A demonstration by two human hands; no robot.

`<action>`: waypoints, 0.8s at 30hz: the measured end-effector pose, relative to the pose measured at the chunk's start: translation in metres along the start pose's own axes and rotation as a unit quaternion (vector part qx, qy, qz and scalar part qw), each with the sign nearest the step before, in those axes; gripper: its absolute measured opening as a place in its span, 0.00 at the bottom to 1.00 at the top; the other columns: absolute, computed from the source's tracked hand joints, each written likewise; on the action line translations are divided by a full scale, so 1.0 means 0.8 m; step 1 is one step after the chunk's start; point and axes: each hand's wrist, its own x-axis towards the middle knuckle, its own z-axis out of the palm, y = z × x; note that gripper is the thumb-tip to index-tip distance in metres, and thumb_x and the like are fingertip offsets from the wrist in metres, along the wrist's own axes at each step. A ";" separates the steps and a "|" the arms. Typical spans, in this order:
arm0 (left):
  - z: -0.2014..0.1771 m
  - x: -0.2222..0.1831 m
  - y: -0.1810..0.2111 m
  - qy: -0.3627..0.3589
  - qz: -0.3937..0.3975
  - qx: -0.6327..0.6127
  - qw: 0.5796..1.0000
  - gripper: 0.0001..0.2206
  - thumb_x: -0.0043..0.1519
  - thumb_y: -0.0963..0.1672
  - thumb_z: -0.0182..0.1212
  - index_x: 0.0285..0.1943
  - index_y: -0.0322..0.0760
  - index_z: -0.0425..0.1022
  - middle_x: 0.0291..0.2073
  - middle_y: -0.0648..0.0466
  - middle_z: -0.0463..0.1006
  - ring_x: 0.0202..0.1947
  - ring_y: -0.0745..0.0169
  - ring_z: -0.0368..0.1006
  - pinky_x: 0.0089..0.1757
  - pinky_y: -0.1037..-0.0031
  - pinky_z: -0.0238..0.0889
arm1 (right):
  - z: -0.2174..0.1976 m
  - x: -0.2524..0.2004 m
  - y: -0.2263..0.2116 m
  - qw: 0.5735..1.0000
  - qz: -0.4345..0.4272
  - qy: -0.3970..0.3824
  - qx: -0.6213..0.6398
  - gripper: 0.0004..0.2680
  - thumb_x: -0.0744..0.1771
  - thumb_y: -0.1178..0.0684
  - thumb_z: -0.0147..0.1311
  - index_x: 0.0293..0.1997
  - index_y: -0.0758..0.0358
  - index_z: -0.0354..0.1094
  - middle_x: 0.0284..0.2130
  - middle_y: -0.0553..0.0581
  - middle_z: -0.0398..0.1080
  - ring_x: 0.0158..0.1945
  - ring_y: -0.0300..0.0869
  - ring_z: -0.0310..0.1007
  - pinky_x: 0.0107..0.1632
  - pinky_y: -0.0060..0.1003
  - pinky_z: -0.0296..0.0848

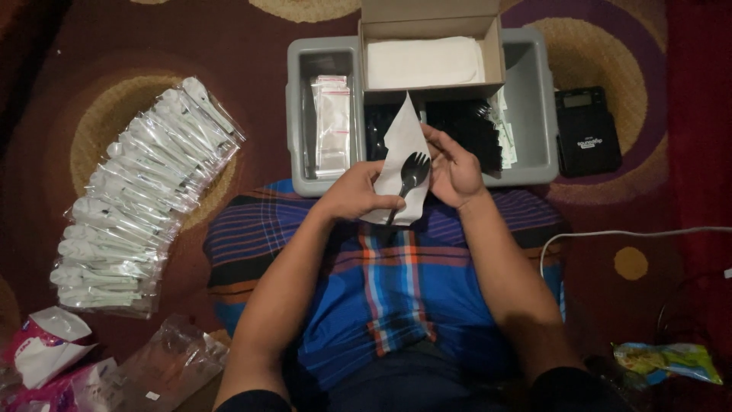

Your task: Wrapping plastic forks in napkins and placing them into individual plastic bags for packaging.

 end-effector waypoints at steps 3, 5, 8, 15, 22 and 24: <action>0.000 -0.003 -0.001 -0.008 0.004 0.008 1.000 0.17 0.50 0.37 0.78 0.48 0.35 0.81 0.33 0.56 0.83 0.33 0.71 0.74 0.36 0.75 0.73 | 0.024 -0.010 -0.005 0.998 0.008 0.029 -0.047 0.15 0.72 0.44 0.41 0.65 0.55 0.67 0.54 0.57 0.75 0.56 0.51 0.77 0.60 0.55 0.76; -0.001 0.000 -0.004 0.008 -0.011 0.000 1.000 0.19 0.48 0.37 0.80 0.48 0.36 0.81 0.34 0.57 0.83 0.34 0.71 0.75 0.38 0.76 0.73 | 0.009 -0.008 0.008 0.997 0.047 0.041 -0.047 0.17 0.72 0.42 0.41 0.63 0.58 0.69 0.51 0.60 0.76 0.53 0.51 0.78 0.56 0.53 0.78; -0.008 0.003 -0.006 0.055 -0.028 -0.013 0.998 0.21 0.46 0.39 0.83 0.48 0.35 0.81 0.36 0.57 0.83 0.36 0.68 0.76 0.40 0.74 0.74 | -0.056 0.002 0.067 0.991 0.116 0.052 -0.037 0.18 0.70 0.39 0.44 0.58 0.59 0.72 0.44 0.64 0.78 0.47 0.54 0.81 0.50 0.55 0.80; -0.016 0.011 0.013 0.175 -0.034 -0.079 0.981 0.20 0.46 0.40 0.84 0.44 0.35 0.79 0.32 0.54 0.84 0.33 0.66 0.80 0.37 0.74 0.77 | 0.030 -0.010 0.103 0.974 0.217 -0.038 0.047 0.20 0.69 0.34 0.46 0.58 0.55 0.73 0.57 0.61 0.73 0.62 0.60 0.70 0.66 0.67 0.62; -0.010 0.006 0.018 0.226 -0.041 -0.085 0.970 0.20 0.47 0.39 0.83 0.45 0.36 0.79 0.33 0.56 0.83 0.33 0.67 0.80 0.38 0.76 0.77 | 0.088 -0.023 0.077 0.961 0.235 -0.073 0.128 0.37 0.61 0.13 0.38 0.55 0.57 0.75 0.54 0.70 0.74 0.64 0.65 0.68 0.72 0.67 0.52; -0.014 0.006 0.014 0.245 -0.034 -0.097 0.964 0.21 0.47 0.41 0.84 0.46 0.35 0.78 0.33 0.52 0.84 0.33 0.64 0.81 0.37 0.72 0.78 | 0.085 -0.022 0.076 0.958 0.256 -0.090 0.092 0.44 0.59 0.09 0.29 0.55 0.64 0.74 0.55 0.69 0.73 0.66 0.60 0.67 0.74 0.58 0.51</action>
